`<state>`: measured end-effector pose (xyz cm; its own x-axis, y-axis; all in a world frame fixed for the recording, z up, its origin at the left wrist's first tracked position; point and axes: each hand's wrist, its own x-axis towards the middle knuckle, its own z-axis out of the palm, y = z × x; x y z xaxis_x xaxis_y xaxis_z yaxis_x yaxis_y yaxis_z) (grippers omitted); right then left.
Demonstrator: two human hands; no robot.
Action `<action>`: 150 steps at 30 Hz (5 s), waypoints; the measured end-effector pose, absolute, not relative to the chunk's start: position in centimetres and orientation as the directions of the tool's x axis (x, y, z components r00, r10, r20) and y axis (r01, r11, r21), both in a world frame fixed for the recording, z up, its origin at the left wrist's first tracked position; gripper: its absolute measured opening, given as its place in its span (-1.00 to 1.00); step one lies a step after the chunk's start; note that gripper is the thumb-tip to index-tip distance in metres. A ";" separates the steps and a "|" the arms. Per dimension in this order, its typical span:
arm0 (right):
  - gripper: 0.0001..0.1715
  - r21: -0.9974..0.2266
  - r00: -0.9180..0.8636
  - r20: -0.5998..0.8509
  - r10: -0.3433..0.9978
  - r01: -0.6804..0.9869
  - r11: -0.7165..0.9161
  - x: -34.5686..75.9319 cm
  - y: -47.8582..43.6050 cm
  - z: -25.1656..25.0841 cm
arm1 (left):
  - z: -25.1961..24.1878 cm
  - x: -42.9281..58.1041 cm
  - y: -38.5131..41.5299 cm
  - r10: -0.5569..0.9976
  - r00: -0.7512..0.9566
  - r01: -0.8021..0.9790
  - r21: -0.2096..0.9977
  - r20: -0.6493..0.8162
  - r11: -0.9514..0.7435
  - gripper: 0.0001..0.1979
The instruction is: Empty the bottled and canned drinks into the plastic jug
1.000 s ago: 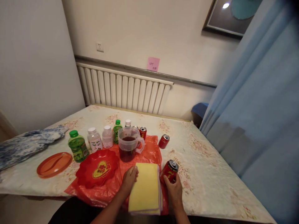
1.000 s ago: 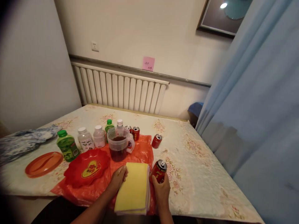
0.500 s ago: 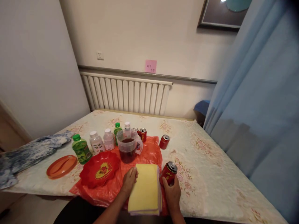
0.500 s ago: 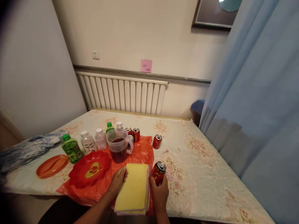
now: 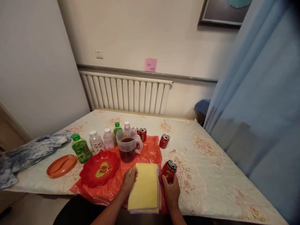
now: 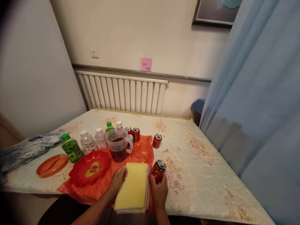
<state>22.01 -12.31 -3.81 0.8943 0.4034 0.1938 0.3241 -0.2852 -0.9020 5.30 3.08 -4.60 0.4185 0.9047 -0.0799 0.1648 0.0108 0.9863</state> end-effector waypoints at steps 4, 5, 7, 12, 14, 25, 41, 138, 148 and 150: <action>-0.45 -0.910 0.892 0.204 0.403 0.324 -0.258 22.1 -12.3 -4.0 | -4.1 5.1 3.1 0.901 0.431 0.147 0.989 -0.035 -0.032 -0.45; -0.44 -0.915 0.890 0.202 0.408 0.321 -0.246 22.2 -12.3 -4.0 | -3.9 5.0 3.0 0.900 0.435 0.146 0.989 -0.031 -0.037 -0.45; -0.44 -0.924 0.882 0.197 0.427 0.313 -0.221 22.3 -12.4 -4.0 | -3.4 4.8 2.9 0.900 0.435 0.151 0.988 -0.027 -0.043 -0.43; -0.41 -0.949 0.878 0.176 0.444 0.271 -0.161 22.1 -12.7 -3.8 | -1.6 4.3 1.6 0.905 0.426 0.174 0.980 0.012 -0.095 -0.49; -0.37 -0.953 0.878 0.171 0.448 0.263 -0.150 21.8 -12.8 -3.3 | -0.9 4.3 0.7 0.889 0.457 0.179 0.977 0.025 -0.120 -0.54; -0.29 -0.944 0.755 0.228 0.615 0.327 -0.051 18.8 -13.3 0.1 | 2.3 4.8 -3.2 0.744 0.667 0.133 0.978 0.030 -0.159 -0.29; -0.21 -0.915 0.463 0.312 0.829 0.381 0.131 16.1 -13.6 2.9 | 5.4 2.8 -3.9 0.622 0.776 -0.047 0.994 0.101 -0.102 -0.19; -0.37 -0.971 0.641 -0.023 0.767 0.167 -0.169 17.7 -3.4 4.3 | 4.5 -7.0 16.4 0.946 0.291 0.067 0.983 0.143 -0.169 -0.22; -0.34 -0.977 0.671 0.125 0.731 0.212 -0.028 19.5 3.2 6.0 | 3.2 -8.0 18.9 0.942 0.293 -0.004 0.985 0.163 -0.170 -0.33; -0.41 -0.964 0.639 0.168 0.750 0.265 -0.009 19.3 4.3 6.2 | 3.0 -7.9 19.2 0.943 0.290 0.013 0.985 0.161 -0.172 -0.33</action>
<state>19.31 4.26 6.21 0.6391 0.7504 0.1683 0.2648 -0.0092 -0.9643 -7.94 19.18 2.97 0.2901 0.9433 0.1610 0.0134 -0.1722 0.9850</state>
